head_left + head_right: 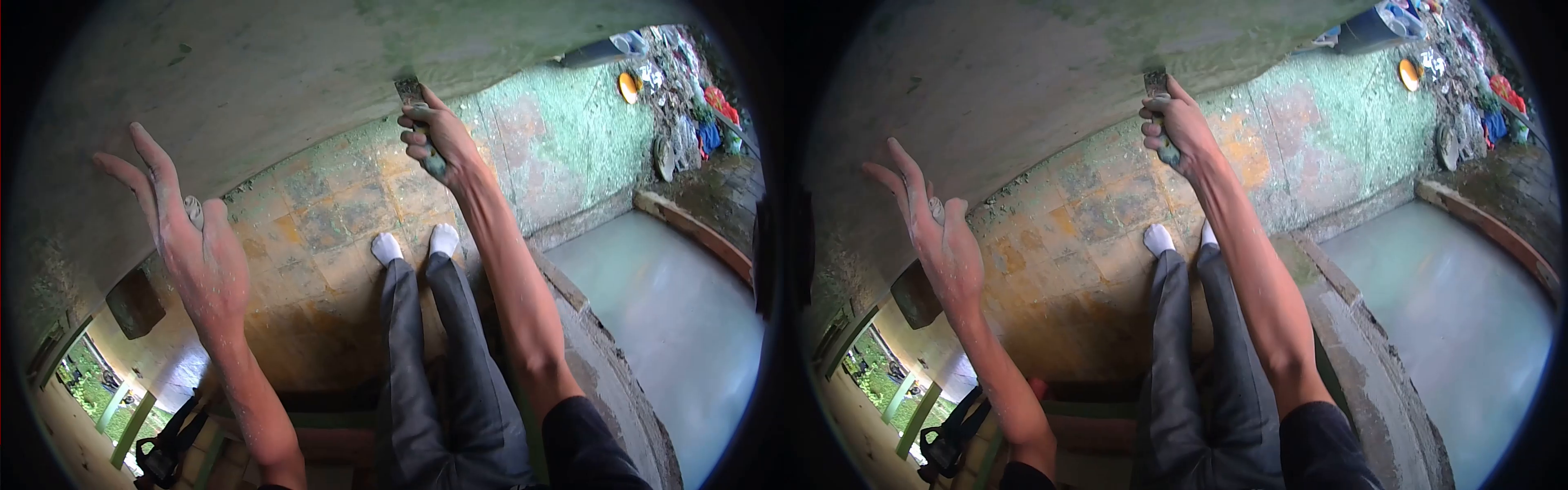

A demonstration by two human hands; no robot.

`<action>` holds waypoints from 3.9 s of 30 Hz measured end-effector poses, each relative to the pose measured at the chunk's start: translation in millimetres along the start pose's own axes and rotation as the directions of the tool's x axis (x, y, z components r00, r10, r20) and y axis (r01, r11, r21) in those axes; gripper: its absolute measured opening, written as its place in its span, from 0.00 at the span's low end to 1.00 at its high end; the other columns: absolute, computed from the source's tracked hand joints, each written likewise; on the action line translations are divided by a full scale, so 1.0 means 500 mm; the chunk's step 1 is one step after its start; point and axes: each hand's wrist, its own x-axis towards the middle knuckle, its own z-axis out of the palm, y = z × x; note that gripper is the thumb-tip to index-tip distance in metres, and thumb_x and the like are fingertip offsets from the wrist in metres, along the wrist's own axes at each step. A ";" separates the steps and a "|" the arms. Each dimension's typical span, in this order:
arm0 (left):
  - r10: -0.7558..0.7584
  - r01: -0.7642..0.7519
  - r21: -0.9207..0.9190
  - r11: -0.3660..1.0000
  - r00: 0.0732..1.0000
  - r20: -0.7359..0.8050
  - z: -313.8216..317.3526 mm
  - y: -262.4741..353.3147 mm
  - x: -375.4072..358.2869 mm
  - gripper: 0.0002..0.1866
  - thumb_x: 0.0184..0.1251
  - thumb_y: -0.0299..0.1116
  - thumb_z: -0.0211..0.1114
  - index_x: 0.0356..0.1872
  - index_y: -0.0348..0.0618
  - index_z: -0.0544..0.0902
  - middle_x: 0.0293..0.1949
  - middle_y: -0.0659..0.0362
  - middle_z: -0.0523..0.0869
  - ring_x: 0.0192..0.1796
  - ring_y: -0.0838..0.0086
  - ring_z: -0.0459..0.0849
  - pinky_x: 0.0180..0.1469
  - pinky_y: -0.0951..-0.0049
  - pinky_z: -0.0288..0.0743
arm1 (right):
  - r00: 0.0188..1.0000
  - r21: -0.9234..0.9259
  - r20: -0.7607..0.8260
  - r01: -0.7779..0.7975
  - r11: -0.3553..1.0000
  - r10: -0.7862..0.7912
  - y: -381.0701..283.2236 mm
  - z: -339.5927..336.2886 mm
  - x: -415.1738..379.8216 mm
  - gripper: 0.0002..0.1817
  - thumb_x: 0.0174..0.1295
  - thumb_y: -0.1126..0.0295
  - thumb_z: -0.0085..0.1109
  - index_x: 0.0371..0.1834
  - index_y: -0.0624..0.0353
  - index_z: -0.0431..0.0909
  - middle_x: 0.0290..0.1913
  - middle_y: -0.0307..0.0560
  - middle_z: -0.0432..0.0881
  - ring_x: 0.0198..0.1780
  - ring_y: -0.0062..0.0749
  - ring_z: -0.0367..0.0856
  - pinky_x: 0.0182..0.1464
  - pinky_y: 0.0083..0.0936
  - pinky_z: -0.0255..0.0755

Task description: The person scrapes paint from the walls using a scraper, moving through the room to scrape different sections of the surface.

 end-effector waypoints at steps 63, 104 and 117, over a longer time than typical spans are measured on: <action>-0.234 0.860 -0.353 0.369 0.453 0.860 0.330 -0.212 -0.551 0.21 0.70 0.35 0.55 0.61 0.38 0.73 0.38 0.51 0.87 0.37 0.70 0.87 0.35 0.73 0.83 | 0.975 -0.957 -0.210 -0.221 0.190 0.074 0.190 -0.074 -0.219 0.35 0.58 0.74 0.52 0.74 0.55 0.60 0.29 0.42 0.74 0.23 0.26 0.75 0.25 0.28 0.72; -0.441 -0.363 -0.310 -0.879 0.367 0.819 0.293 0.131 -0.321 0.14 0.71 0.41 0.61 0.38 0.37 0.78 0.32 0.54 0.84 0.40 0.65 0.86 0.51 0.65 0.80 | 0.914 -0.913 0.231 0.322 -0.252 0.333 0.017 0.161 -0.273 0.47 0.53 0.73 0.70 0.76 0.54 0.52 0.50 0.56 0.82 0.52 0.45 0.84 0.52 0.35 0.77; -0.661 0.232 -0.669 -0.706 0.125 0.740 0.475 0.077 -0.259 0.39 0.69 0.40 0.63 0.74 0.51 0.50 0.32 0.62 0.75 0.23 0.81 0.73 0.21 0.80 0.71 | 0.895 -0.857 -0.235 -0.006 -0.516 0.380 -0.218 -0.030 -0.163 0.51 0.52 0.78 0.67 0.78 0.50 0.46 0.46 0.56 0.82 0.47 0.40 0.85 0.48 0.30 0.79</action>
